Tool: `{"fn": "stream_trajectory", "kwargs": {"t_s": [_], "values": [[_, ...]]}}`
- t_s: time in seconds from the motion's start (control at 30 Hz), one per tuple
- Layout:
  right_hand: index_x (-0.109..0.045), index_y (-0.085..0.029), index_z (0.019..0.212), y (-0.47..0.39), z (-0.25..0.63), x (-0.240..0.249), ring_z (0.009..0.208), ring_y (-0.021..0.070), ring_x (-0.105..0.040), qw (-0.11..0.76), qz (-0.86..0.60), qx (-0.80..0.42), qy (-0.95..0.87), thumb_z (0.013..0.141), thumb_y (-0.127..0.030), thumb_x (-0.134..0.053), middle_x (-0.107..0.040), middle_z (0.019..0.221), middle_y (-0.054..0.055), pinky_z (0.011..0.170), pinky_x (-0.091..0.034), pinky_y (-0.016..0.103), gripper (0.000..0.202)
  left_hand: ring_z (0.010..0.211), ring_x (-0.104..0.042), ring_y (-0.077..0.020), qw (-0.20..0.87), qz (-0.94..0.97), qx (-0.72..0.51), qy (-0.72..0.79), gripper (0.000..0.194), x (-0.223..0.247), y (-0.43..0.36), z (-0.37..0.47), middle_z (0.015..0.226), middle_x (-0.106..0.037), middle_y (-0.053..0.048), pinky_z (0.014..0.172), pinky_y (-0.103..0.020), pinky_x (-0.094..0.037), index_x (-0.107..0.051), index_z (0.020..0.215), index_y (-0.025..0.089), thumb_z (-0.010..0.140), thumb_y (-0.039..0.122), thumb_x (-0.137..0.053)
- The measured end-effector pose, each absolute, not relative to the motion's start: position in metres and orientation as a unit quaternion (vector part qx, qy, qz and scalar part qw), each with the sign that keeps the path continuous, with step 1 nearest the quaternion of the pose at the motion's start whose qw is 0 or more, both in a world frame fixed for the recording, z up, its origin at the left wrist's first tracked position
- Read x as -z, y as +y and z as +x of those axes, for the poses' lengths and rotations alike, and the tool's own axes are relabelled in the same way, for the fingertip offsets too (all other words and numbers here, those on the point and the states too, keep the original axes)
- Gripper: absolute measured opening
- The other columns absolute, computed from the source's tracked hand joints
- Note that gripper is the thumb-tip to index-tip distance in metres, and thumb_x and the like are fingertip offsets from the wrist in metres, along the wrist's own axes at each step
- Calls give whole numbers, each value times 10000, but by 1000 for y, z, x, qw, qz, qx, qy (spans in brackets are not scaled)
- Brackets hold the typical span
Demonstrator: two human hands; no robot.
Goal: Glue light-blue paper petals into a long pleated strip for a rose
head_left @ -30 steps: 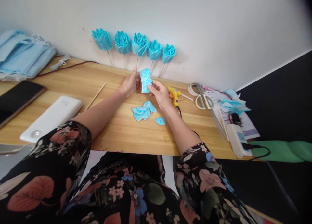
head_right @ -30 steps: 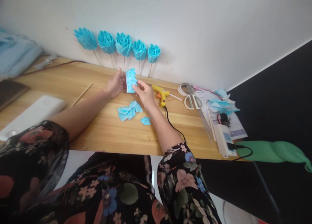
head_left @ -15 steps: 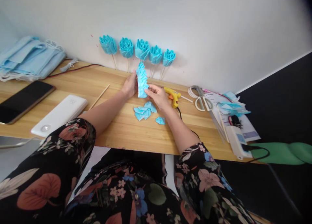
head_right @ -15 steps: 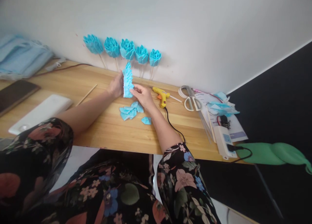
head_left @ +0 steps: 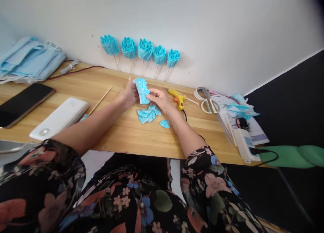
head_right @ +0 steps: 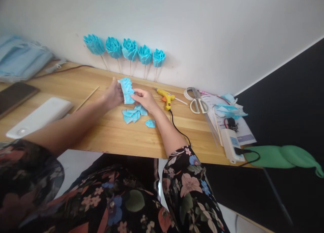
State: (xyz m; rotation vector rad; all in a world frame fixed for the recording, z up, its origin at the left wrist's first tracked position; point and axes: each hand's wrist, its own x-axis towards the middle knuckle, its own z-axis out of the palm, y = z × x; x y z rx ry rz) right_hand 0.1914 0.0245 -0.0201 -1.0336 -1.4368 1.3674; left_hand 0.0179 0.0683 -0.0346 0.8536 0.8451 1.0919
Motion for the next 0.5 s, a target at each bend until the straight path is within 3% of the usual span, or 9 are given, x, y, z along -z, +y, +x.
{"fn": "stream_trajectory", "kwargs": {"t_s": [0.1, 0.23, 0.4, 0.5], "values": [[-777, -231, 1005, 24, 192, 18, 743, 132, -646, 457, -409, -565, -552, 633, -562, -895, -771, 909, 4, 625, -552, 247, 511, 921, -720, -235, 672, 402, -478, 399, 491, 25, 37, -2, 992, -761, -109, 775, -338, -565, -675, 1095, 203, 994, 649, -495], [-753, -237, 980, 25, 195, 16, 764, 143, -669, 498, -424, -561, -507, 601, -601, -911, -784, 984, 14, 642, -584, 264, 549, 902, -708, -192, 619, 448, -513, 391, 277, -2, -33, -19, 1078, -768, -78, 778, -297, -554, -718, 1144, 229, 939, 408, -666], [-734, -252, 1058, 24, 196, 13, 875, 161, -706, 519, -421, -544, -508, 721, -611, -856, -787, 1050, 27, 708, -619, 299, 507, 768, -719, -232, 596, 619, -371, 352, 273, -59, -119, -25, 800, -767, -46, 758, -390, -600, -799, 777, 324, 957, 422, -618], [-728, -246, 1062, 22, 194, 13, 830, 134, -688, 505, -417, -553, -514, 769, -591, -837, -788, 1038, 18, 709, -617, 291, 465, 825, -742, -290, 548, 692, -338, 326, 130, -85, -150, -38, 832, -784, -27, 751, -475, -620, -825, 864, 457, 856, 390, -714]]}}
